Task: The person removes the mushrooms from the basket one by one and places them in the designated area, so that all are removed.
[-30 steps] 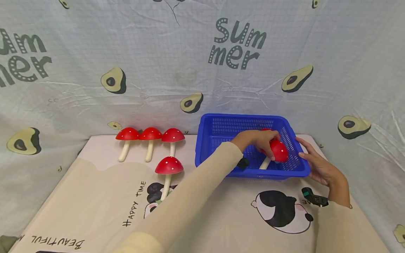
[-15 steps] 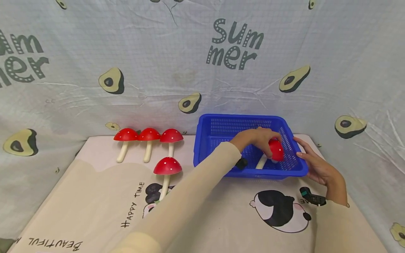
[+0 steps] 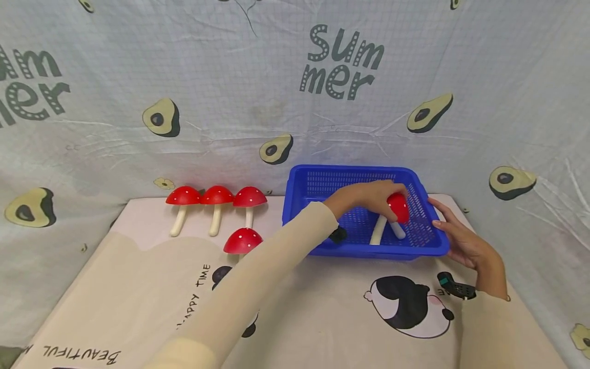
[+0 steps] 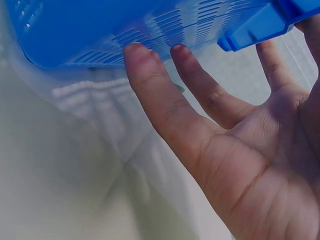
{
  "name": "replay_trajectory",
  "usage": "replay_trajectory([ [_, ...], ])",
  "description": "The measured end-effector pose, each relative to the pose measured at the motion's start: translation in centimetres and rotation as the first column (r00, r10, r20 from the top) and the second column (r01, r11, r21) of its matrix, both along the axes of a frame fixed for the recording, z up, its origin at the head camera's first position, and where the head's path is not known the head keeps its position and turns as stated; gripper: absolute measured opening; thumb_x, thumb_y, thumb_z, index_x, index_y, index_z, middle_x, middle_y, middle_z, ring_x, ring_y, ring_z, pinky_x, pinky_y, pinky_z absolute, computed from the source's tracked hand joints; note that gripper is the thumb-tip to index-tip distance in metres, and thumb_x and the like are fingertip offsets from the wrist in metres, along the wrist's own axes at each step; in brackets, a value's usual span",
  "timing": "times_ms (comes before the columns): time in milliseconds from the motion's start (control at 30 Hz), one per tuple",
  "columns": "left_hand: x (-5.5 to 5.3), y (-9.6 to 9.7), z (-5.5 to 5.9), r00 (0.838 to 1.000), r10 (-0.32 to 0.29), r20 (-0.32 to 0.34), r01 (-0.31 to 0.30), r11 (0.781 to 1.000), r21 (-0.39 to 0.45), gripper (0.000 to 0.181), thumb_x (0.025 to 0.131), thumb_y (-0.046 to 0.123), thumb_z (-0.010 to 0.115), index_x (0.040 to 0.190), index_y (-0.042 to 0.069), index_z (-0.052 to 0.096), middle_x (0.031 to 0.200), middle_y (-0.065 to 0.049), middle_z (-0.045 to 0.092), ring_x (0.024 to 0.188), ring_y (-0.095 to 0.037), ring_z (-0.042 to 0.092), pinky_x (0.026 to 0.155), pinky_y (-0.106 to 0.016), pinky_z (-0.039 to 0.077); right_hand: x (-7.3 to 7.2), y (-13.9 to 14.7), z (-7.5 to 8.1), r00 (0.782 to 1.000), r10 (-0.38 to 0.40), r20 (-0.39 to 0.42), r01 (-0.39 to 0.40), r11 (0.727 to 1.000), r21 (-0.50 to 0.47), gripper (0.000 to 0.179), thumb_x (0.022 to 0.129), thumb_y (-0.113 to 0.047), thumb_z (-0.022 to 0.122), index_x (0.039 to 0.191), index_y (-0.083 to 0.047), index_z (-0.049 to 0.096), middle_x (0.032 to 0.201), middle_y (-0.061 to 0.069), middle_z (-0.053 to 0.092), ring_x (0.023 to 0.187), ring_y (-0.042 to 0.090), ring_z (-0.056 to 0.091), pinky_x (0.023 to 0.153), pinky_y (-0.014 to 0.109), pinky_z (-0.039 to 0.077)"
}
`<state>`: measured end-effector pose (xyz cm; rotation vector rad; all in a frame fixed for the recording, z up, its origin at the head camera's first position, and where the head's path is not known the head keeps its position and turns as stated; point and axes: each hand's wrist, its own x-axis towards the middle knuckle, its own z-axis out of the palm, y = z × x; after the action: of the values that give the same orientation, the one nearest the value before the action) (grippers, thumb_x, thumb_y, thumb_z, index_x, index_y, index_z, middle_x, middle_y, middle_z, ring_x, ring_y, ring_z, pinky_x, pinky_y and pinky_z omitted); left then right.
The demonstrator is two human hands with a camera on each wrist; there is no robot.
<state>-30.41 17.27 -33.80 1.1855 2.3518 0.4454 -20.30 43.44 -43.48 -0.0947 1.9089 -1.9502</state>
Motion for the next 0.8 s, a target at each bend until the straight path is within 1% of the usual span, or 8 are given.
replay_trajectory([
  [133, -0.3, -1.2, 0.6, 1.0, -0.016, 0.003, 0.016, 0.995, 0.103, 0.059, 0.092, 0.034, 0.07, 0.147, 0.028, 0.048, 0.14, 0.003, 0.052, 0.117, -0.008, 0.048, 0.086, -0.016, 0.047, 0.0, 0.0, 0.1, 1.0, -0.006, 0.0, 0.006, 1.0, -0.005, 0.061, 0.11, -0.024, 0.035, 0.156, -0.058, 0.011, 0.132, -0.011, 0.039, 0.105, 0.019, 0.07, 0.084, 0.049, 0.06],
  [167, -0.4, -1.5, 0.7, 1.0, -0.009, 0.01, 0.008, 0.993, 0.119, 0.056, 0.093, 0.034, 0.069, 0.146, 0.03, 0.05, 0.141, 0.004, 0.051, 0.117, -0.008, 0.047, 0.085, -0.017, 0.048, 0.0, 0.0, 0.1, 1.0, -0.006, 0.002, 0.006, 1.0, -0.003, 0.061, 0.11, -0.024, 0.035, 0.155, -0.058, 0.011, 0.132, -0.011, 0.039, 0.105, 0.019, 0.07, 0.084, 0.049, 0.06],
  [267, -0.5, -2.4, 1.3, 0.997, 0.026, 0.069, -0.037, 0.984, 0.172, 0.049, 0.095, 0.032, 0.066, 0.142, 0.032, 0.053, 0.139, 0.004, 0.052, 0.114, -0.01, 0.049, 0.08, -0.021, 0.054, -0.1, 0.1, 0.2, 1.0, -0.003, 0.003, 0.003, 1.0, 0.013, 0.061, 0.11, -0.025, 0.035, 0.155, -0.059, 0.01, 0.131, -0.011, 0.038, 0.105, 0.019, 0.07, 0.084, 0.05, 0.06],
  [400, -0.6, -3.7, 2.1, 0.988, 0.059, 0.144, -0.094, 0.964, 0.249, 0.043, 0.096, 0.027, 0.066, 0.137, 0.029, 0.055, 0.134, 0.002, 0.054, 0.11, -0.012, 0.051, 0.072, -0.027, 0.06, -0.2, 0.2, 0.3, 1.0, -0.014, 0.01, 0.014, 0.999, 0.033, 0.062, 0.11, -0.027, 0.036, 0.155, -0.06, 0.009, 0.131, -0.01, 0.038, 0.104, 0.019, 0.07, 0.084, 0.05, 0.06],
  [500, -0.6, -4.6, 2.5, 0.991, 0.05, 0.125, -0.084, 0.956, 0.281, 0.041, 0.095, 0.027, 0.068, 0.134, 0.027, 0.056, 0.133, 0.001, 0.055, 0.108, -0.014, 0.053, 0.069, -0.029, 0.06, -0.3, 0.2, 0.3, 0.999, -0.029, 0.021, 0.029, 0.999, 0.034, 0.063, 0.11, -0.027, 0.037, 0.155, -0.06, 0.008, 0.132, -0.009, 0.036, 0.103, 0.021, 0.07, 0.083, 0.049, 0.06],
  [600, -0.4, -5.6, 2.7, 0.994, 0.056, 0.099, -0.083, 0.952, 0.295, 0.043, 0.093, 0.032, 0.072, 0.133, 0.027, 0.056, 0.131, 0.0, 0.056, 0.107, -0.014, 0.055, 0.066, -0.028, 0.06, -0.2, 0.2, 0.3, 0.999, -0.04, 0.025, 0.04, 0.999, 0.03, 0.063, 0.11, -0.026, 0.037, 0.155, -0.059, 0.008, 0.132, -0.009, 0.036, 0.102, 0.022, 0.071, 0.082, 0.049, 0.06],
  [700, -0.3, -6.5, 2.7, 0.994, 0.08, 0.081, -0.101, 0.945, 0.31, 0.045, 0.091, 0.038, 0.075, 0.131, 0.028, 0.058, 0.13, 0.001, 0.056, 0.107, -0.013, 0.055, 0.064, -0.029, 0.061, -0.1, 0.1, 0.2, 0.999, -0.039, 0.023, 0.039, 0.999, 0.012, 0.063, 0.11, -0.025, 0.037, 0.156, -0.059, 0.01, 0.131, -0.01, 0.039, 0.102, 0.023, 0.071, 0.082, 0.048, 0.06],
  [800, -0.1, -7.6, 2.7, 0.991, 0.114, 0.072, -0.132, 0.931, 0.341, 0.043, 0.09, 0.04, 0.076, 0.128, 0.026, 0.059, 0.127, 0.0, 0.057, 0.106, -0.014, 0.055, 0.062, -0.029, 0.061, -0.1, -0.1, 0.1, 0.999, -0.027, 0.021, 0.028, 1.0, -0.007, 0.062, 0.11, -0.024, 0.037, 0.156, -0.058, 0.01, 0.131, -0.01, 0.041, 0.103, 0.024, 0.071, 0.083, 0.048, 0.06],
])
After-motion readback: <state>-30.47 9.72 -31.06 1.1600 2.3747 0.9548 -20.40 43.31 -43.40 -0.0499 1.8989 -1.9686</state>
